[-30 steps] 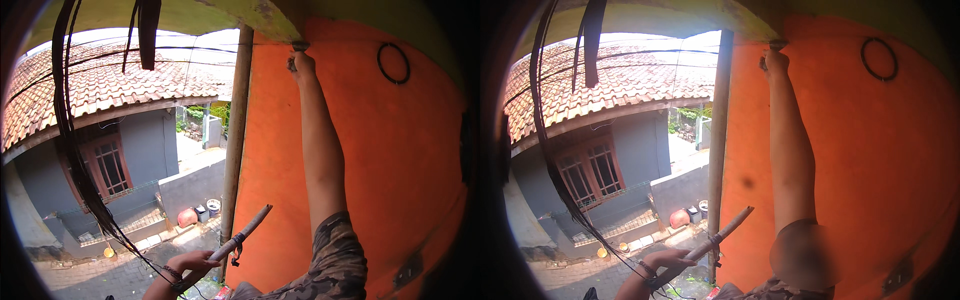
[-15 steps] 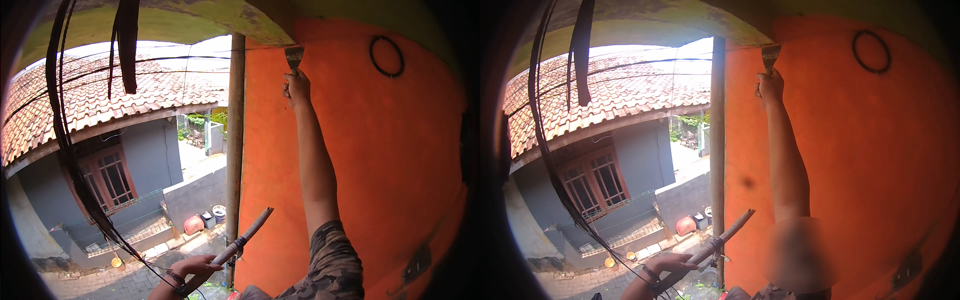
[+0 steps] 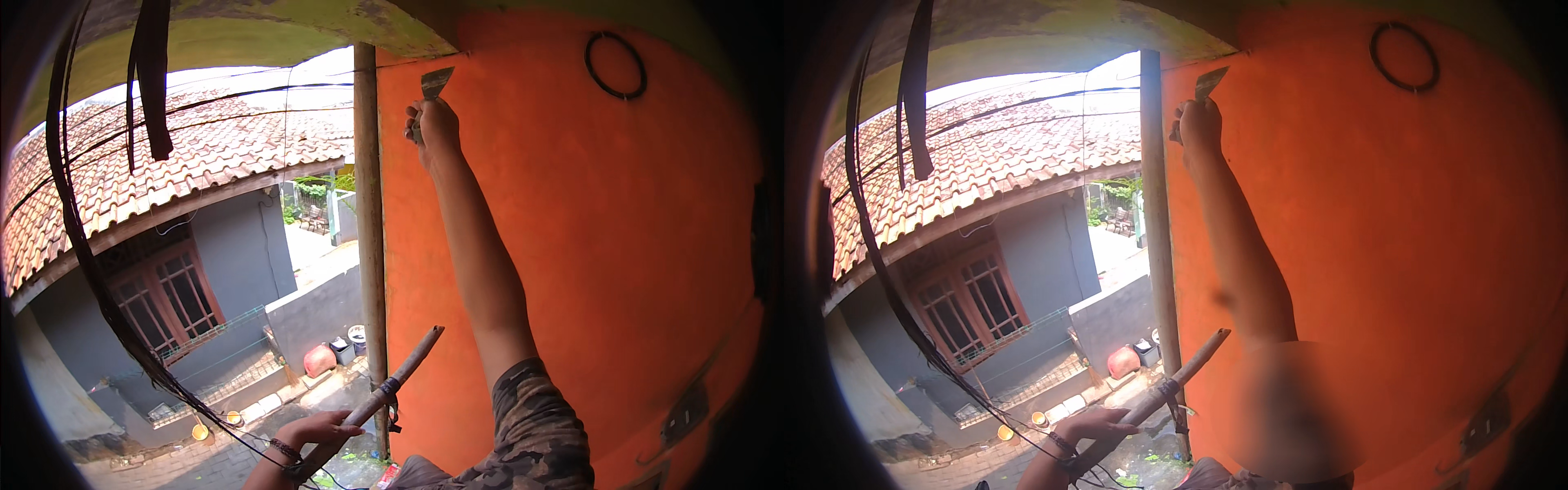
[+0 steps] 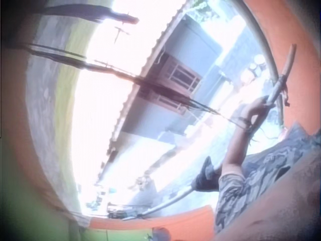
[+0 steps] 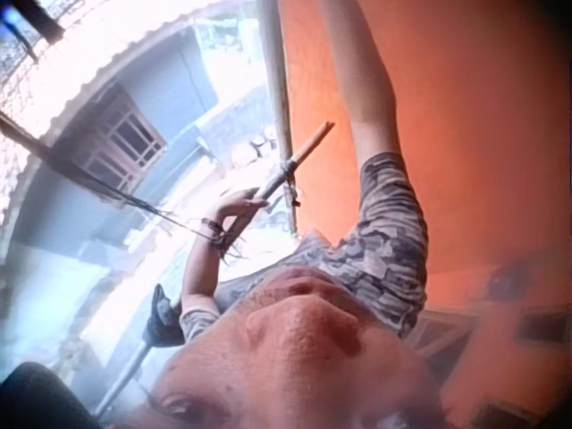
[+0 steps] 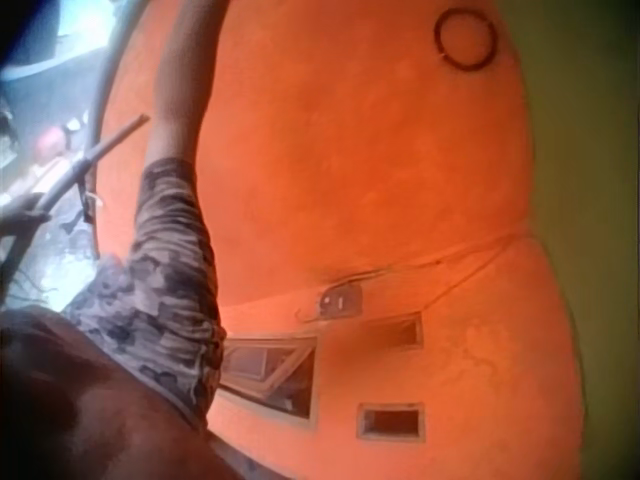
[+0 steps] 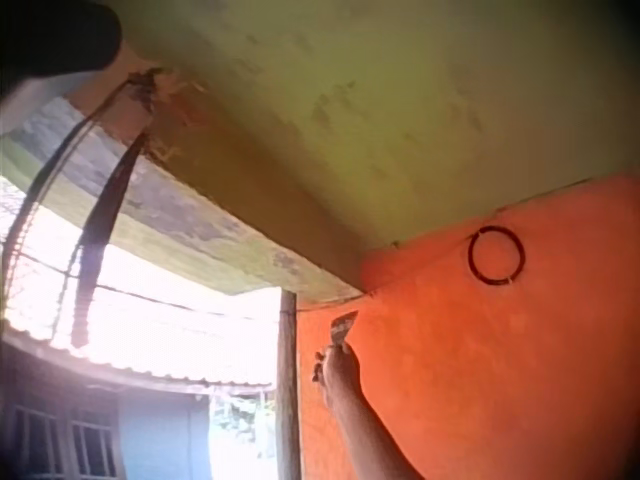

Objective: The person scrapes a green-painted wall section above an orange wall using a metal scraper. They repeatedly remove loose paint or debris from the upper wall area while standing on a bamboo scaffold. The person briefly wipes their face with a cloth and adjusts the head-mounted camera before resuming scraping.

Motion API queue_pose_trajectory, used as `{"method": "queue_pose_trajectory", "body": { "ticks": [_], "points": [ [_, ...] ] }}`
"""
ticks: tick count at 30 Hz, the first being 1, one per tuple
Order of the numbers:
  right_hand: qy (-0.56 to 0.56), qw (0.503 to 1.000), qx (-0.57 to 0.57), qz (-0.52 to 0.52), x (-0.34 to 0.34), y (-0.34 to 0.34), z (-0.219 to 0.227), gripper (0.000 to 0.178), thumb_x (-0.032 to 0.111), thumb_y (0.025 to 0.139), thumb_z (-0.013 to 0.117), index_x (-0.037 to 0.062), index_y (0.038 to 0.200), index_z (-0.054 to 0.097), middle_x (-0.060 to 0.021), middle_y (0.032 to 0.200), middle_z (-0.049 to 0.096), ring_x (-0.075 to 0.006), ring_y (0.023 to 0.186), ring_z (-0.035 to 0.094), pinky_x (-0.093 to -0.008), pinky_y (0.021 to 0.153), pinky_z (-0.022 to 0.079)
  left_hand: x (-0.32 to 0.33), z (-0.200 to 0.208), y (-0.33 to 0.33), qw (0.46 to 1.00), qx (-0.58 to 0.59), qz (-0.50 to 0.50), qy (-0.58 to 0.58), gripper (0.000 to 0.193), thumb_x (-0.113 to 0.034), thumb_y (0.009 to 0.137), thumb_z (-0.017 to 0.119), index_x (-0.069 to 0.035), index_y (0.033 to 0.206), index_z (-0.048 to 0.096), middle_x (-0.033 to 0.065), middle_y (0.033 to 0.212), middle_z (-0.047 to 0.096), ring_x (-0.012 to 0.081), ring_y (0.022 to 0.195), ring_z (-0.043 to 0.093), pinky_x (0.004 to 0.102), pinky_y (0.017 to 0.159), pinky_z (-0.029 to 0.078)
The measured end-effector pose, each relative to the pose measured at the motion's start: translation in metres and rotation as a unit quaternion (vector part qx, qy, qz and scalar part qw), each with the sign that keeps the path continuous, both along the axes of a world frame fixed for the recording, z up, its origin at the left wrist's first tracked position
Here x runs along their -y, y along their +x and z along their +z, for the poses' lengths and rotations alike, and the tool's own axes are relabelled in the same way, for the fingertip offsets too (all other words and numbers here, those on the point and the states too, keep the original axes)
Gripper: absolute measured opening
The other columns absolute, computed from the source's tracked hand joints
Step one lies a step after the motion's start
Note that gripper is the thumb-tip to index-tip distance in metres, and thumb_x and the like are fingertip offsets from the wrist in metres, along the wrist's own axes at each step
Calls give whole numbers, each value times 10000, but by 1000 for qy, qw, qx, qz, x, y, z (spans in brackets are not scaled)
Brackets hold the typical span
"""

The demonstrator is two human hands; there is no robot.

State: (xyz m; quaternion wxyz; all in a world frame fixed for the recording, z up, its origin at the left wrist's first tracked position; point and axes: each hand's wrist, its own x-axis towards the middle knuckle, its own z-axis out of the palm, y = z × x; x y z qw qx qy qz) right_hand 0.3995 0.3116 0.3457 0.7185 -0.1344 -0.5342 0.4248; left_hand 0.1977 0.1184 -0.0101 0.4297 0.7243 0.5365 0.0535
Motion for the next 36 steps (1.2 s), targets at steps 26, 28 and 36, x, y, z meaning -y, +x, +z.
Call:
{"method": "queue_pose_trajectory", "body": {
  "ticks": [26, 28, 36],
  "points": [
    [79, 989, -111, 59, -60, -23, 104, 123, -76, 793, 418, -5, 693, 400, -99, 615, 425, -140, 475, 374, -272, 393, 294, -11, -18, -1, 999, 22, 6, -38, 605, -530, 844, 566, -50, 1206, 499, 78, 951, 576, 166, 892, 528, 294, 792, 421],
    [23, 992, -127, -5, -73, -20, 102, 117, -85, 783, 423, -7, 698, 404, -100, 610, 427, -141, 470, 385, -268, 392, 298, -10, 4, 11, 996, 2, 11, -85, 574, -508, 864, 546, -27, 1175, 515, 91, 990, 577, 167, 951, 525, 300, 828, 414],
    [57, 992, -105, 29, -54, -5, 93, 111, -70, 785, 416, -8, 694, 399, -97, 618, 419, -137, 472, 363, -274, 395, 291, -7, -16, 5, 998, 32, 27, -50, 608, -496, 861, 565, -55, 1263, 456, 78, 1006, 574, 157, 939, 511, 292, 830, 411]
  ]
}}
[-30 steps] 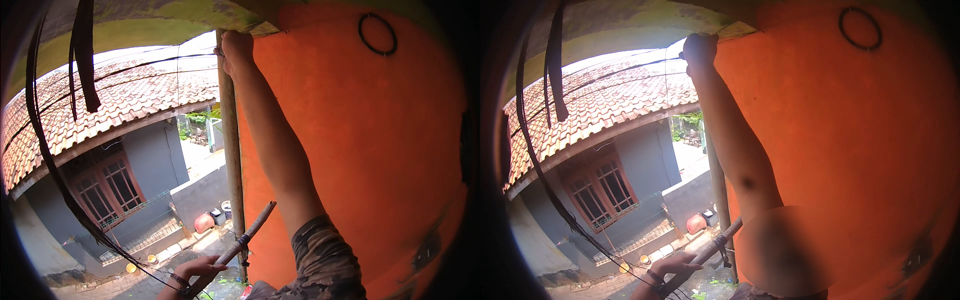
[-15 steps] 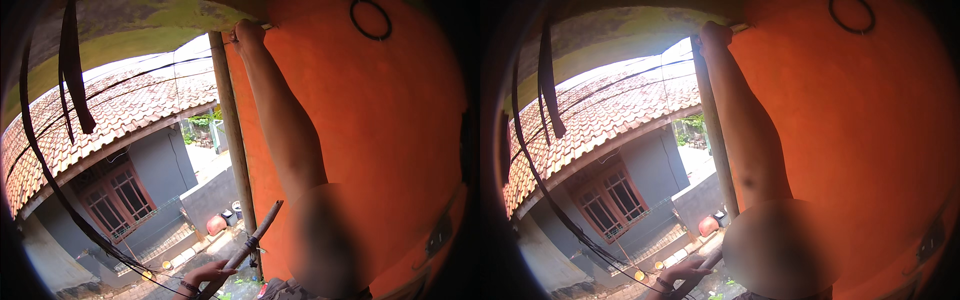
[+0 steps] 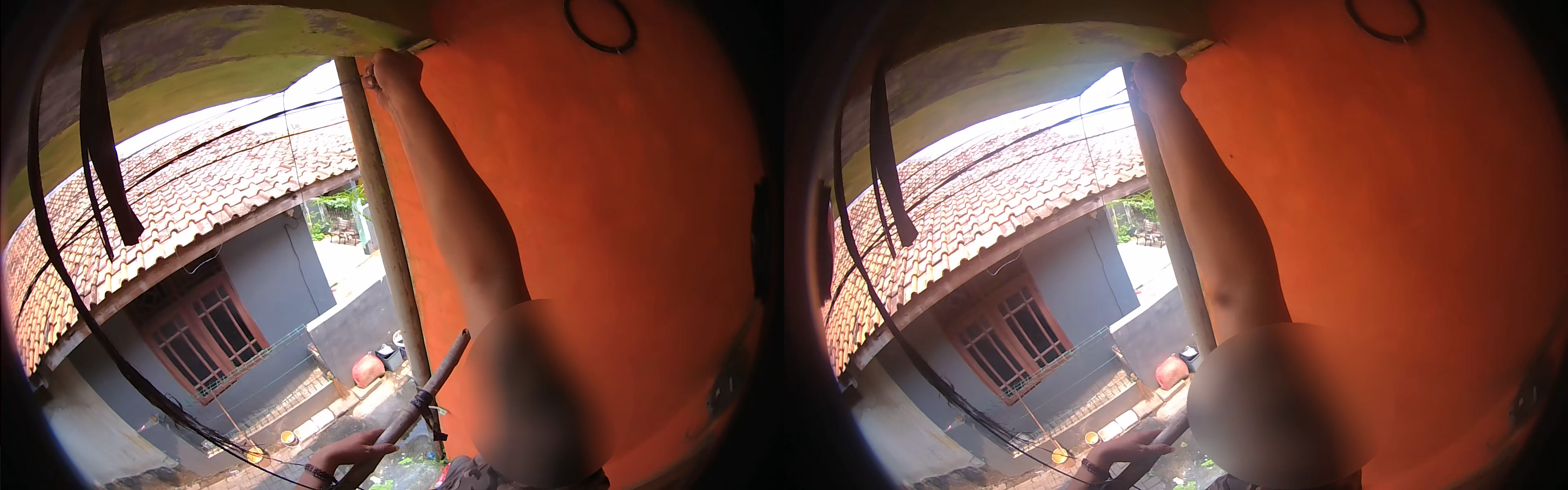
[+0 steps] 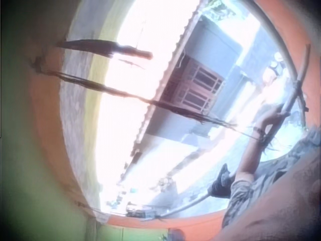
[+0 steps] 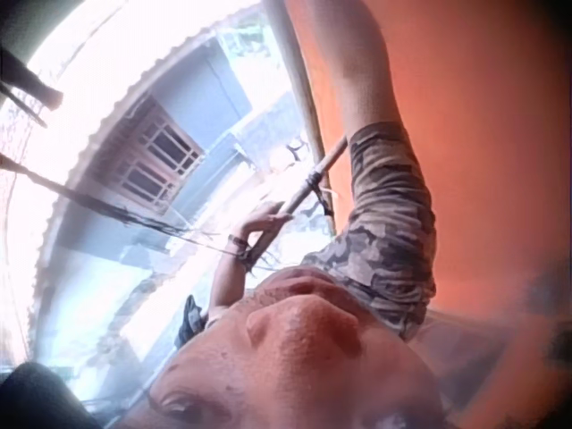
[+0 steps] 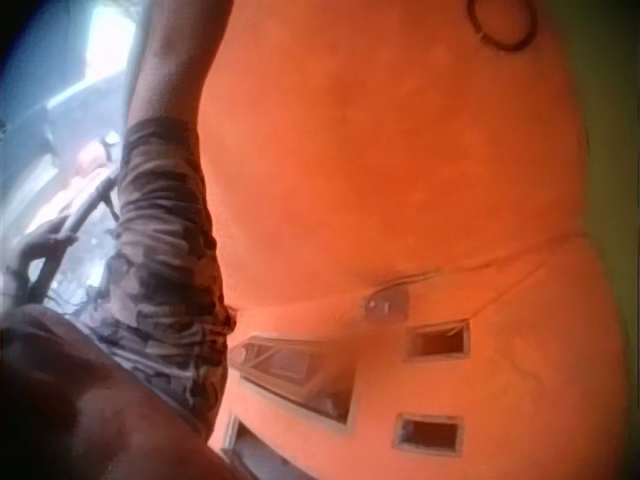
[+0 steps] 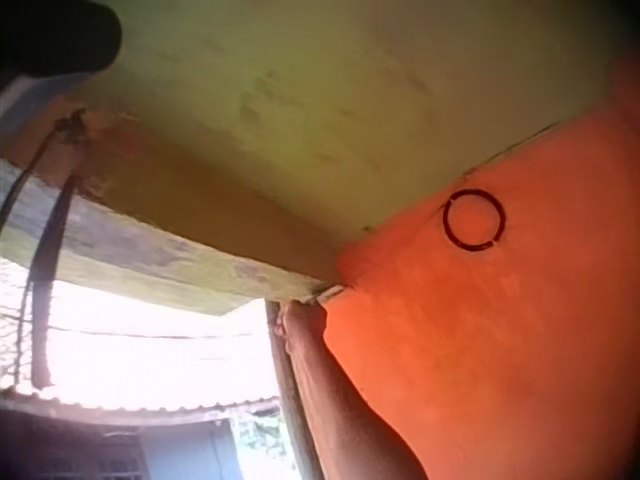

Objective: The person scrapes a green-painted wall section above an orange wall using a metal scraper. They repeatedly remove loose paint or debris from the upper wall area while standing on a bamboo scaffold. The person briefly wipes their face with a cloth and adjusts the head-mounted camera before resuming scraping.

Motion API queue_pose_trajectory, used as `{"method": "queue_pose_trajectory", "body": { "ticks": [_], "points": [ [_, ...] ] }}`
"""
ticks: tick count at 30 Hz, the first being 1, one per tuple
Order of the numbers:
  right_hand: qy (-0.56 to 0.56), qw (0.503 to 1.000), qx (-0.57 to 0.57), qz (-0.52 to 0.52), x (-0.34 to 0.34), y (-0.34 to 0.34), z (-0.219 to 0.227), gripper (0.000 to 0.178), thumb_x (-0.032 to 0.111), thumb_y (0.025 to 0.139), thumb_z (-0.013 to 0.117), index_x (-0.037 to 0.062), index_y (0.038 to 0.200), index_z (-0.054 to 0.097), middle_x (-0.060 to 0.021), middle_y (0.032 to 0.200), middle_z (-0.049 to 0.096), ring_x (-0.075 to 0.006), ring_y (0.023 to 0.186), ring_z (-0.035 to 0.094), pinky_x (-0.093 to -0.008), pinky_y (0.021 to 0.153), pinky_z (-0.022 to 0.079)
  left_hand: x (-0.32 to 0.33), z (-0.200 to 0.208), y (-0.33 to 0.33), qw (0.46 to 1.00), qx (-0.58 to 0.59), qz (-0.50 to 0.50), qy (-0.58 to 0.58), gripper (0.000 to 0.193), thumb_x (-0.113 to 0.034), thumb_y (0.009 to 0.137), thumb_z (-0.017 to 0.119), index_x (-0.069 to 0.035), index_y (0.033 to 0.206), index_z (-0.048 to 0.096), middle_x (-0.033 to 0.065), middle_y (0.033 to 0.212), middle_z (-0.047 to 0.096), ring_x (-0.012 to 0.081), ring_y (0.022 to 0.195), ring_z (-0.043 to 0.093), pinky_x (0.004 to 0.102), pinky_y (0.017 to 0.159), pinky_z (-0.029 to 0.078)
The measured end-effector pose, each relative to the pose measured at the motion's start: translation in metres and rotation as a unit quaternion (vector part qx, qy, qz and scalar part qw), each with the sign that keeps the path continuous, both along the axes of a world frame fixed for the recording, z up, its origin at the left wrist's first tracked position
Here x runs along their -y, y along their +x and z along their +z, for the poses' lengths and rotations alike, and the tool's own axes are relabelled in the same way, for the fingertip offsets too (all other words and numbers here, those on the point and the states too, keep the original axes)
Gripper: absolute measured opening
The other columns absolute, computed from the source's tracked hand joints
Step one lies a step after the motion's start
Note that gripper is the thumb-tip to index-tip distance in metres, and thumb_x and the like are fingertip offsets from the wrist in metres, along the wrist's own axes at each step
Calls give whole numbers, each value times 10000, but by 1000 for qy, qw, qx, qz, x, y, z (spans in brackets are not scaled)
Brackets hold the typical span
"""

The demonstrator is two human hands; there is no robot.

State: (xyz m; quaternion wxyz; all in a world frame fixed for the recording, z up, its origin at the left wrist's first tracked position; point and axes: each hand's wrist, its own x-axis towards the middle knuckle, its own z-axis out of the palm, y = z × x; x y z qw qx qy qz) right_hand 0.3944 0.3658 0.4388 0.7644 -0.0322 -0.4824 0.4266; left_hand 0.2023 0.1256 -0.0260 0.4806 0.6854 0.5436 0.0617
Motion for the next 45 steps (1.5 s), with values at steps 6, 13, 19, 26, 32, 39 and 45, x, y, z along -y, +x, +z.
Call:
{"method": "queue_pose_trajectory", "body": {
  "ticks": [6, 13, 19, 26, 32, 39, 45],
  "points": [
    [29, 999, 4, -28, -13, -1, 16, 99, -74, 792, 378, -14, 714, 396, -105, 639, 424, -139, 482, 361, -283, 394, 289, -5, -7, -2, 999, 38, 2, 15, 600, -493, 863, 563, -44, 1248, 460, 79, 980, 567, 162, 903, 520, 301, 806, 427],
    [7, 1000, -20, 13, 11, 1, -6, 105, -68, 790, 411, -6, 707, 390, -96, 626, 422, -127, 464, 359, -266, 387, 295, 2, -12, -9, 1000, -2, -16, 25, 603, -495, 864, 561, -42, 1249, 462, 73, 1013, 569, 154, 955, 505, 297, 852, 404],
    [35, 998, -16, 49, 2, 20, -1, 107, -80, 757, 419, -13, 674, 406, -108, 607, 441, -136, 450, 383, -264, 380, 303, -7, -4, -5, 1000, 12, -15, -9, 611, -496, 863, 561, -44, 1261, 457, 76, 1038, 570, 162, 981, 507, 300, 860, 401],
    [-36, 999, -25, 13, -3, 21, 5, 65, -71, 771, 417, -43, 714, 430, -115, 604, 447, -140, 446, 396, -277, 384, 315, -6, 3, 2, 999, -20, -5, -38, 580, -500, 861, 558, -54, 1224, 477, 49, 967, 563, 143, 900, 511, 295, 797, 417],
    [-9, 997, -57, -49, -31, 10, 10, 37, -56, 801, 426, -65, 765, 428, -110, 599, 429, -136, 453, 384, -278, 381, 309, -6, 13, 11, 999, -15, 4, -52, 591, -485, 866, 563, -49, 1251, 459, 49, 980, 562, 133, 908, 499, 286, 804, 414],
    [-52, 998, -38, -4, -15, 26, 5, 111, -60, 796, 430, -43, 687, 417, -108, 589, 433, -134, 443, 374, -286, 384, 299, 0, 8, 12, 999, -13, 6, -35, 600, -471, 873, 560, -41, 1275, 442, 63, 1049, 558, 149, 977, 487, 298, 873, 389],
    [34, 999, -38, 11, -17, 13, 15, 140, -73, 776, 432, -36, 641, 415, -117, 591, 446, -139, 446, 392, -287, 385, 307, -1, 3, 13, 999, 27, 32, -21, 634, -476, 868, 563, -46, 1310, 419, 77, 1091, 556, 154, 1022, 487, 296, 904, 380]
  ]
}}
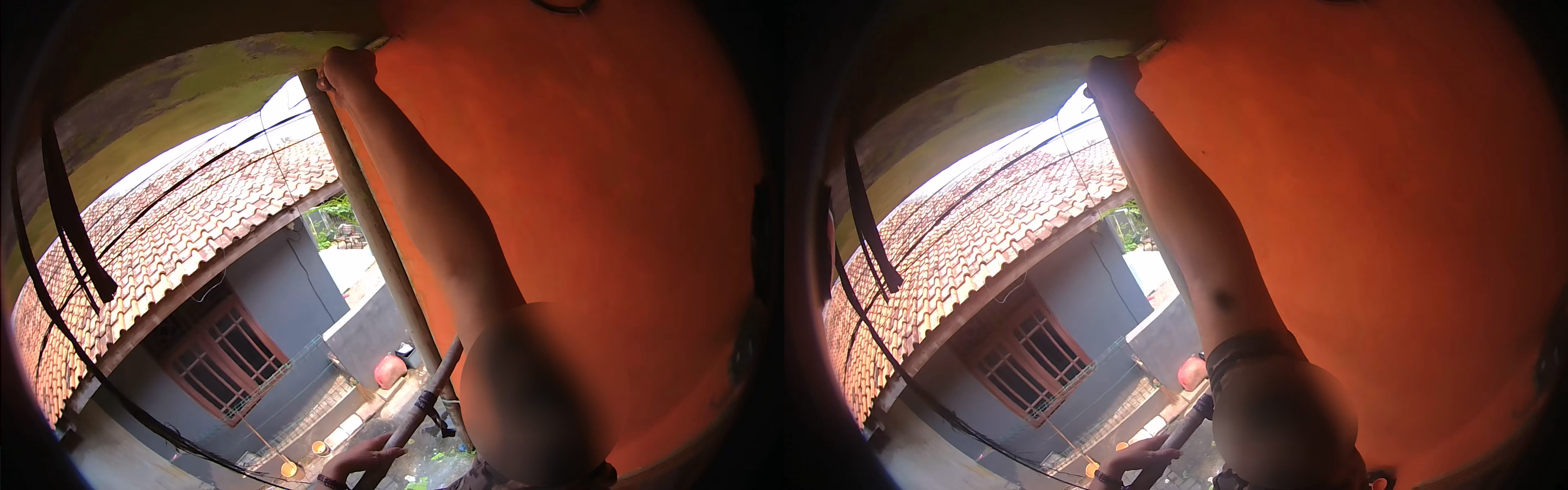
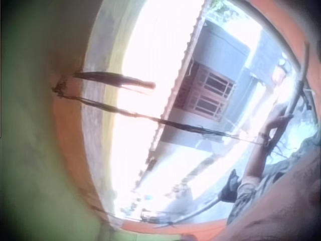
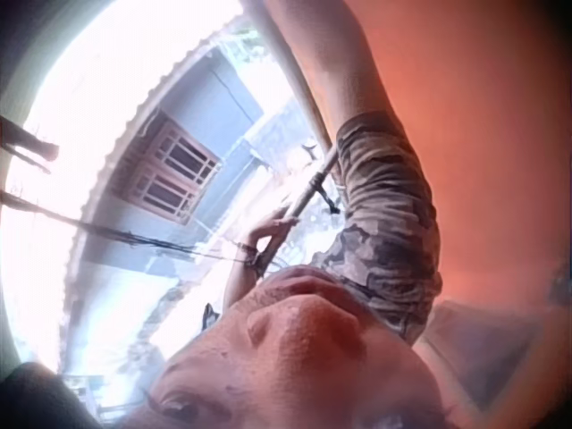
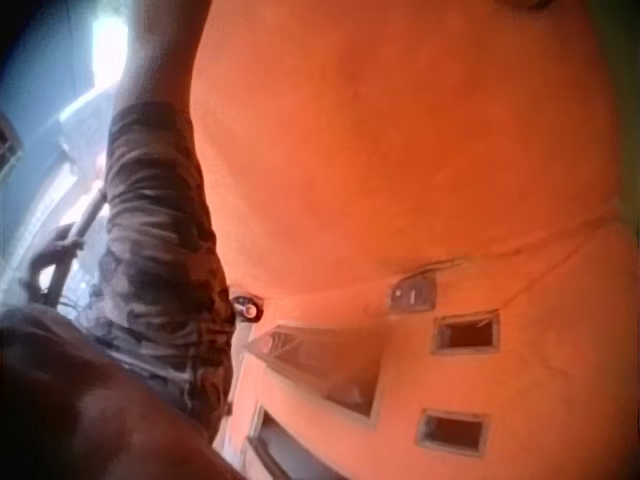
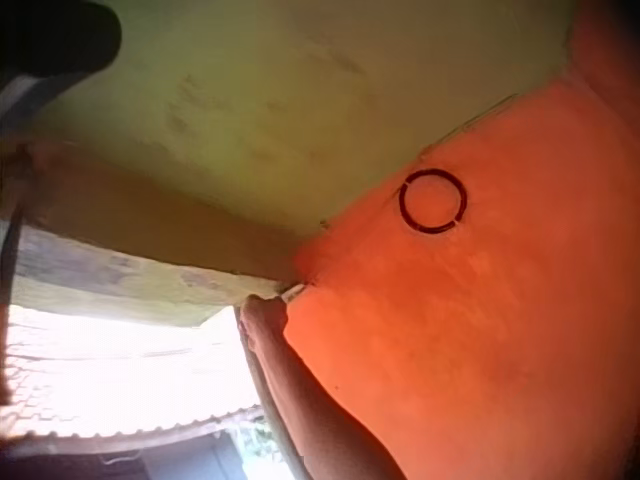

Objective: The person scrapes a green-painted wall section above an orange wall using a metal scraper. They repeatedly remove loose paint or debris from the upper wall area while standing on a bamboo scaffold. The person briefly wipes their face with a cloth and adjusts the head-mounted camera before resuming scraping.

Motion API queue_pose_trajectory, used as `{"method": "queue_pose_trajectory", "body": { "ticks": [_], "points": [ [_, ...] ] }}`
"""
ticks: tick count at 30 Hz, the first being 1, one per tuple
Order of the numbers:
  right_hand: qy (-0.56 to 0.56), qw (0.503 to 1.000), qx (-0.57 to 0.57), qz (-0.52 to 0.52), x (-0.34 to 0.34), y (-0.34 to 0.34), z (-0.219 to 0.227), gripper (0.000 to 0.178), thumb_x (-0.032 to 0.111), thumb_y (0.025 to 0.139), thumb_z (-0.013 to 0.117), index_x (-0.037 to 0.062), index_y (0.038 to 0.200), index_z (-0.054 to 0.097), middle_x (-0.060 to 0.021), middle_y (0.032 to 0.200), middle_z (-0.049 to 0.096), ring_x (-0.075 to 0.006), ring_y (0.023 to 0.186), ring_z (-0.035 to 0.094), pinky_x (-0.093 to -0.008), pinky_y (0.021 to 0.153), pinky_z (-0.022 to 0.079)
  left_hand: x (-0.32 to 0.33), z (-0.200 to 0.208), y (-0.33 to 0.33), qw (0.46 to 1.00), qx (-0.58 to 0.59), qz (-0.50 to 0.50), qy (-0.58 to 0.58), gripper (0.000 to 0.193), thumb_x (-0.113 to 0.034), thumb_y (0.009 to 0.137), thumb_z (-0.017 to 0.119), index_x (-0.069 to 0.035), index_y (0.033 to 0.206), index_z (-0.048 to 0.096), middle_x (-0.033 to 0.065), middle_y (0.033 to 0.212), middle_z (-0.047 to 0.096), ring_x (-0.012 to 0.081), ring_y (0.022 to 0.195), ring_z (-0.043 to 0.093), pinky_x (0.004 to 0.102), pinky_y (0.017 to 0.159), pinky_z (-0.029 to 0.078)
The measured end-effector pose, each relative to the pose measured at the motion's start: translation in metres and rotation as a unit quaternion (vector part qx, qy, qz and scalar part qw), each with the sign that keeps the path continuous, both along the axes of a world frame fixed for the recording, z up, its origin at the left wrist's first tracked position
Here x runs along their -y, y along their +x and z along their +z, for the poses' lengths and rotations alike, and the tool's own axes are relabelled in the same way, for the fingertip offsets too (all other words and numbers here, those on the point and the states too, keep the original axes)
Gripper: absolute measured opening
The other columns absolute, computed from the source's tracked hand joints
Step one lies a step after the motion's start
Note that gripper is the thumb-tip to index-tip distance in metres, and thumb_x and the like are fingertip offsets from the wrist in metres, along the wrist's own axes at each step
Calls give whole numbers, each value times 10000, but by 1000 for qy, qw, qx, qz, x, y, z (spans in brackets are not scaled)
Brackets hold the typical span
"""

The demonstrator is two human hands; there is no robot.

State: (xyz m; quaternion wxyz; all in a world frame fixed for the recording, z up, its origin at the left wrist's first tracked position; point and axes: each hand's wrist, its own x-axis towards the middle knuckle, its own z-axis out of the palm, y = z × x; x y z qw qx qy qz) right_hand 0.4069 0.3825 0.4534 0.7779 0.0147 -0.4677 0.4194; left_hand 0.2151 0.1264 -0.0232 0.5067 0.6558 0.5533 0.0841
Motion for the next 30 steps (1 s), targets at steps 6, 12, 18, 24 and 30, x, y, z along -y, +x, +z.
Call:
{"method": "queue_pose_trajectory", "body": {
  "ticks": [6, 12, 18, 24, 30],
  "points": [
    [8, 997, 19, -77, -8, -2, -19, 85, -78, 777, 422, -48, 699, 435, -119, 607, 458, -135, 455, 408, -273, 383, 317, -1, -6, -6, 997, -62, -44, 14, 646, -510, 861, 551, -65, 1311, 423, 76, 1102, 553, 166, 1032, 489, 305, 908, 378],
    [-36, 995, 29, -89, -31, -11, -10, 92, -66, 784, 414, -25, 702, 427, -109, 611, 464, -130, 455, 410, -264, 376, 309, -7, -3, -8, 996, -71, -48, 12, 639, -532, 859, 538, -58, 1278, 447, 83, 1056, 565, 177, 992, 503, 315, 887, 390],
    [-80, 996, 25, -30, 7, 5, -19, 103, -72, 771, 421, -17, 686, 406, -100, 574, 438, -127, 434, 401, -268, 380, 314, -9, 2, -6, 998, -56, -36, -12, 634, -516, 864, 542, -52, 1283, 437, 77, 1054, 564, 165, 986, 506, 302, 872, 398],
    [-43, 996, 26, -73, -17, -7, -15, 149, 13, 733, 532, -40, 872, 533, -116, 768, 564, -142, 515, 541, -257, 431, 439, -11, -1, -5, 998, -39, -22, -38, 607, -487, 868, 558, -49, 1272, 444, 69, 1055, 553, 150, 1001, 480, 299, 886, 382],
    [-93, 994, 46, -20, 1, -5, -28, 149, -71, 756, 409, -16, 618, 410, -99, 554, 427, -140, 421, 374, -273, 387, 286, -6, -7, -11, 999, -30, -24, -3, 605, -489, 867, 556, -53, 1272, 444, 63, 1042, 551, 144, 975, 481, 300, 871, 389]
  ]
}}
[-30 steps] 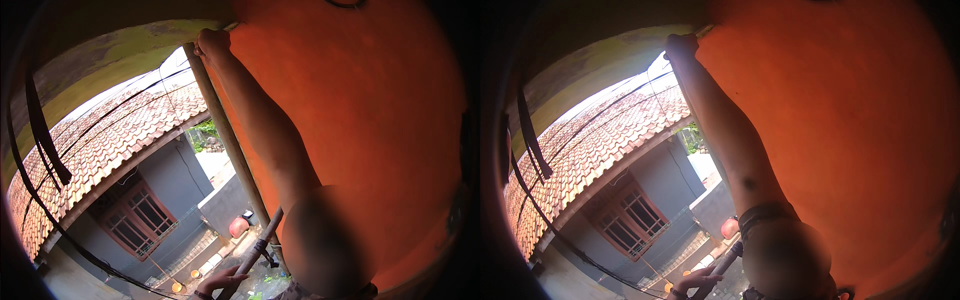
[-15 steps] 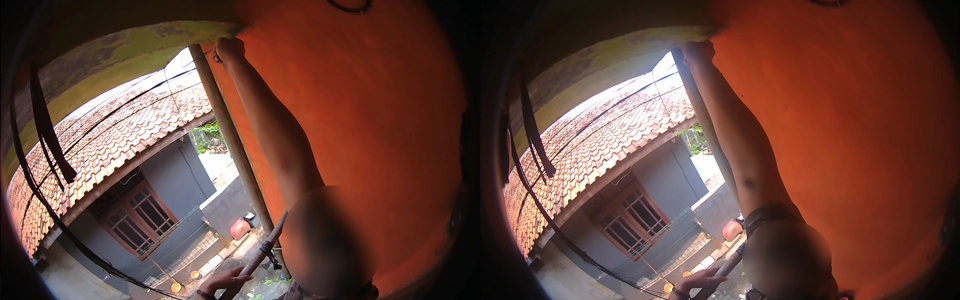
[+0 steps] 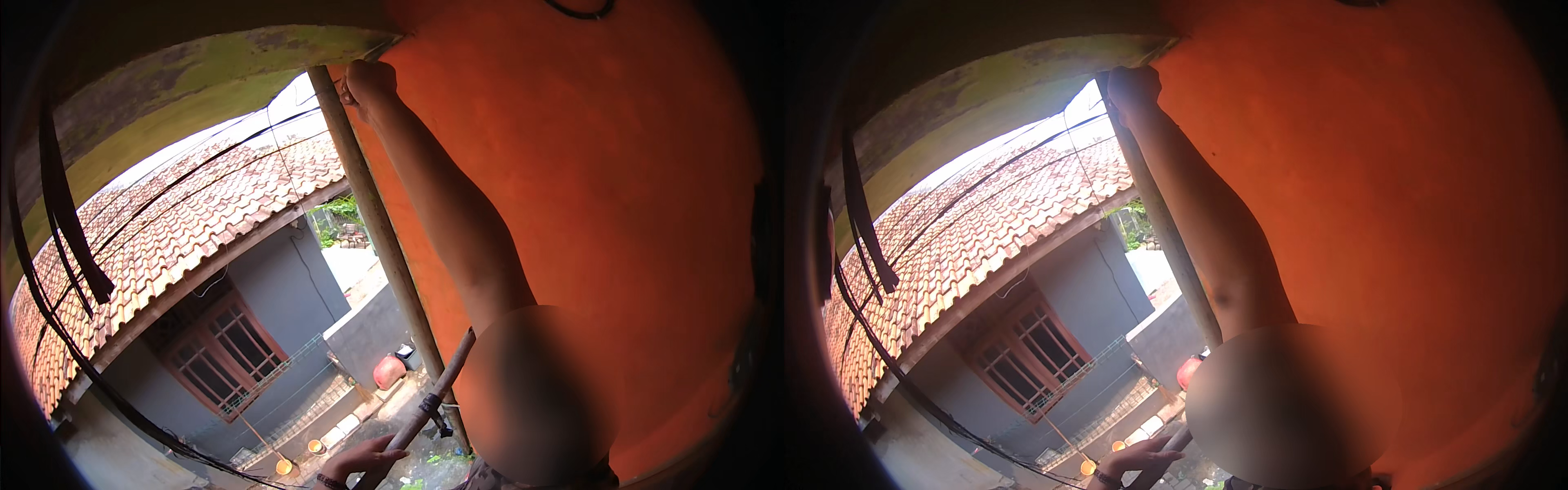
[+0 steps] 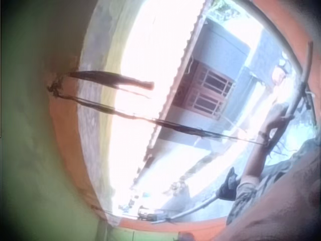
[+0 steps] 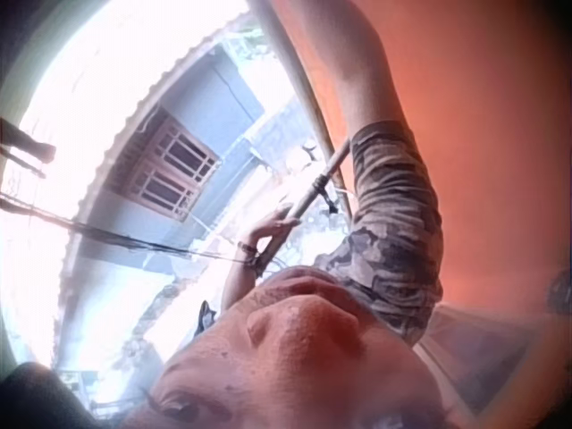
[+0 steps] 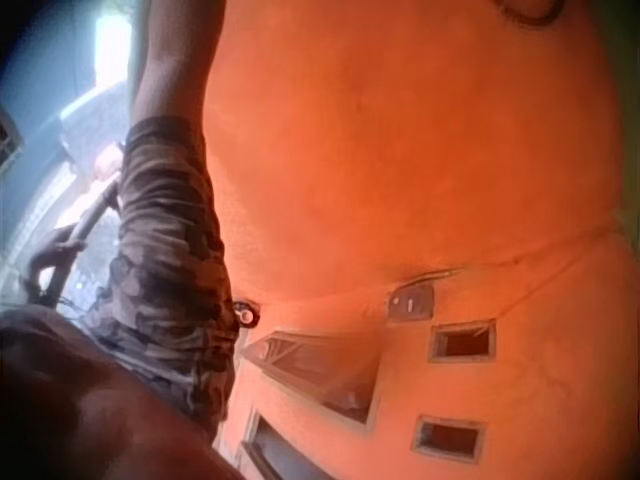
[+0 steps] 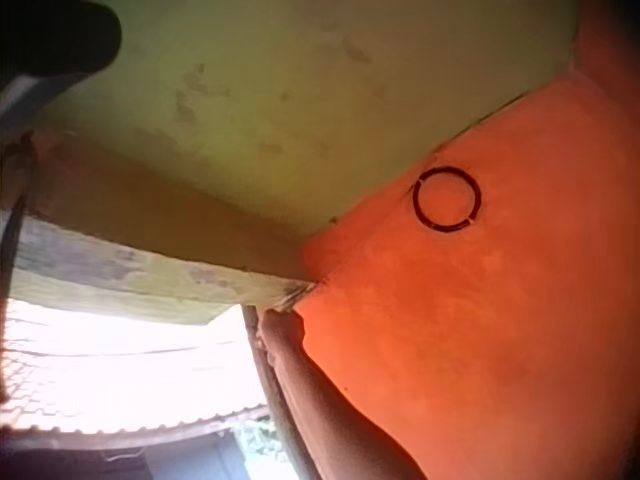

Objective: The person scrapes a green-painted wall section above an orange wall using a metal scraper. They repeatedly remove loose paint or debris from the upper wall area while standing on a bamboo scaffold. The person briefly wipes their face with a cloth and adjusts the head-mounted camera before resuming scraping.

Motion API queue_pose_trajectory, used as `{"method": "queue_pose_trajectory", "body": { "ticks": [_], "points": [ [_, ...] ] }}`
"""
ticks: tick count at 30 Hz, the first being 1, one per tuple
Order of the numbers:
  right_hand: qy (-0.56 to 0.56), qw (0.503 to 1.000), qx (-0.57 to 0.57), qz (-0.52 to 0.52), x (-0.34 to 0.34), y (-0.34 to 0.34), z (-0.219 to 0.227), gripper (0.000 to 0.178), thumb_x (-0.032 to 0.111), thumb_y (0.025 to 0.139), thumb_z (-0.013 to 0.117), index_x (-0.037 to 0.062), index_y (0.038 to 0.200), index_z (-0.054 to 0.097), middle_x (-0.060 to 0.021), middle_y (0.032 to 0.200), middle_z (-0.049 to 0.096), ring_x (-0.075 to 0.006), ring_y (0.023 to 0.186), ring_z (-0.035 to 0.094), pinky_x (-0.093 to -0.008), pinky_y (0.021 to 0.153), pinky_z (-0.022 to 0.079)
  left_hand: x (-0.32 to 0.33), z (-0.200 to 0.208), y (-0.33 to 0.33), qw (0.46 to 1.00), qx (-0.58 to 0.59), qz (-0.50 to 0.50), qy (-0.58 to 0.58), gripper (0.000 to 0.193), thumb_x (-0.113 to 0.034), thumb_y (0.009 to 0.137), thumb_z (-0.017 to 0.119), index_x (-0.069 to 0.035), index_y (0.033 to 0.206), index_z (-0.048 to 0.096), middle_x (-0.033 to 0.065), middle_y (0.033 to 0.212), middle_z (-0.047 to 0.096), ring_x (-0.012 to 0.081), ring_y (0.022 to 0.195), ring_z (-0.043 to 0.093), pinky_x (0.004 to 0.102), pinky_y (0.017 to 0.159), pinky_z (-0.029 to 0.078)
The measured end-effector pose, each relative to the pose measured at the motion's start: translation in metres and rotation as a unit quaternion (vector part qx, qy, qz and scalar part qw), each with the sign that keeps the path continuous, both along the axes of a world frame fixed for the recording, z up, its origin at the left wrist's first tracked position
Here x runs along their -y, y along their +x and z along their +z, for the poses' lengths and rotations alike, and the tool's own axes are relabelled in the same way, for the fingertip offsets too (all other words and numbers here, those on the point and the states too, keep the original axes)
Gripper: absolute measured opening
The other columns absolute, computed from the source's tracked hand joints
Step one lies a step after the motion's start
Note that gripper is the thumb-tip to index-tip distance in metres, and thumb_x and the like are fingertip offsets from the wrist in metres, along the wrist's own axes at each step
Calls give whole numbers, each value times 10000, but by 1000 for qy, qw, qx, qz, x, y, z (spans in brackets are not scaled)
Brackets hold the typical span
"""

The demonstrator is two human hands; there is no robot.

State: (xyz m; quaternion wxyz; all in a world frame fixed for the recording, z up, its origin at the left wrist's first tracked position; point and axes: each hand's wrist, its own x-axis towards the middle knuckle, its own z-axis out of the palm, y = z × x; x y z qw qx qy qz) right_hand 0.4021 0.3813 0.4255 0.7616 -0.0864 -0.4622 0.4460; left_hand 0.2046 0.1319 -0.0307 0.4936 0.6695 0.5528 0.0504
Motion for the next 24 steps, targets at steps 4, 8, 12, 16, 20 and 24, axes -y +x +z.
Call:
{"method": "queue_pose_trajectory", "body": {
  "ticks": [4, 8, 12, 16, 20, 24],
  "points": [
    [62, 998, -5, 30, -16, -10, 6, 132, -58, 771, 410, -24, 644, 417, -111, 564, 446, -140, 431, 396, -279, 386, 303, -5, -9, -4, 1000, 4, -5, -20, 599, -493, 867, 553, -54, 1261, 450, 60, 1028, 553, 146, 959, 487, 300, 859, 397],
    [137, 988, 64, -42, -40, -16, 6, 117, -32, 795, 426, -42, 679, 436, -120, 586, 476, -142, 447, 428, -284, 385, 331, -4, -1, -1, 999, 2, -13, -30, 601, -497, 869, 547, -56, 1266, 449, 61, 1018, 558, 152, 953, 496, 299, 854, 402],
    [50, 994, 8, -98, -53, -9, 25, 129, 2, 814, 442, -53, 697, 450, -129, 603, 495, -144, 445, 442, -290, 385, 346, -7, -9, -7, 999, 4, -34, -3, 605, -499, 869, 546, -57, 1271, 450, 71, 1024, 564, 157, 960, 504, 301, 856, 404],
    [-29, 997, 45, -52, -12, -4, 21, 85, 14, 827, 444, -63, 793, 447, -122, 627, 477, -131, 442, 410, -286, 390, 339, 1, -11, -12, 1000, 2, -5, -4, 610, -507, 859, 554, -54, 1257, 462, 81, 1042, 569, 163, 978, 509, 305, 862, 404],
    [9, 1000, 9, -2, -14, -26, 32, 79, 12, 829, 441, -66, 821, 435, -115, 628, 457, -132, 440, 391, -288, 385, 308, 0, -13, -14, 1000, 6, 3, 4, 624, -523, 850, 555, -54, 1252, 466, 86, 1050, 570, 170, 989, 512, 309, 864, 405],
    [71, 988, -17, -133, -84, -17, 44, 166, 112, 809, 538, -4, 926, 551, -89, 649, 576, -150, 423, 502, -266, 468, 426, -8, -3, -6, 999, -22, -27, -4, 630, -528, 849, 555, -51, 1252, 466, 85, 1051, 569, 168, 991, 509, 308, 870, 402]
  ]
}}
